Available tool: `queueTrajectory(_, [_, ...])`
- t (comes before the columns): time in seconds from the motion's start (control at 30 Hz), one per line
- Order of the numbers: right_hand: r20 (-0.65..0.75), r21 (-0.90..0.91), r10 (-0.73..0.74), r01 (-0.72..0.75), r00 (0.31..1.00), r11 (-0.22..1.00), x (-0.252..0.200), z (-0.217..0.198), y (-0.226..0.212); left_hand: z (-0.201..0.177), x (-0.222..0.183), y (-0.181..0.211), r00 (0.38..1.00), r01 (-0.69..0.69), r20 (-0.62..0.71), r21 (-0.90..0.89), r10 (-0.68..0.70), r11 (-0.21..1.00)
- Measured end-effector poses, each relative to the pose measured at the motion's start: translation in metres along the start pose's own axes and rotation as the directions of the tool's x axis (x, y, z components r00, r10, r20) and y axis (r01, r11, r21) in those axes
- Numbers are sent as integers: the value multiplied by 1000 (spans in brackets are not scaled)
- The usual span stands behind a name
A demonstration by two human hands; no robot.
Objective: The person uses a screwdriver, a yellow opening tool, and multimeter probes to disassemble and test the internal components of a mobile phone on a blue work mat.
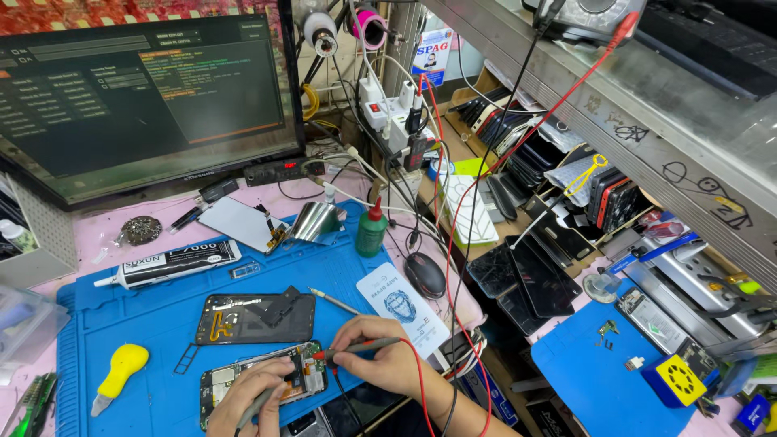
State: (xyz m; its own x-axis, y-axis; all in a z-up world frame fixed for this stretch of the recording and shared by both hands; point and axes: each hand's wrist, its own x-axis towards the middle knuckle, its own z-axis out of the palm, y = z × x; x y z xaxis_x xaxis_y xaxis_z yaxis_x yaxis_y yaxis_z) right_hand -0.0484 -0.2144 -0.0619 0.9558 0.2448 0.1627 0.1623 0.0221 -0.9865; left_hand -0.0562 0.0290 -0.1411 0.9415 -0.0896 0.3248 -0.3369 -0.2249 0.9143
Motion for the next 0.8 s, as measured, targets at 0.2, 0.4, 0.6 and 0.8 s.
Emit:
queueTrajectory(0.2, [5,-58,-56,56,998,997,0,-1,1,-4,2,6,999,21,32,78,-24,997])
queueTrajectory(0.4, [9,-78,-78,79,997,994,1,-1,0,-6,4,9,998,-23,65,56,19,998])
queueTrajectory(0.6, [9,-104,-75,76,997,992,0,-1,0,-6,3,7,997,25,72,68,-30,997])
queueTrajectory(0.8, [18,-103,-106,107,994,989,-1,-1,-2,-2,0,4,999,37,27,38,-38,999])
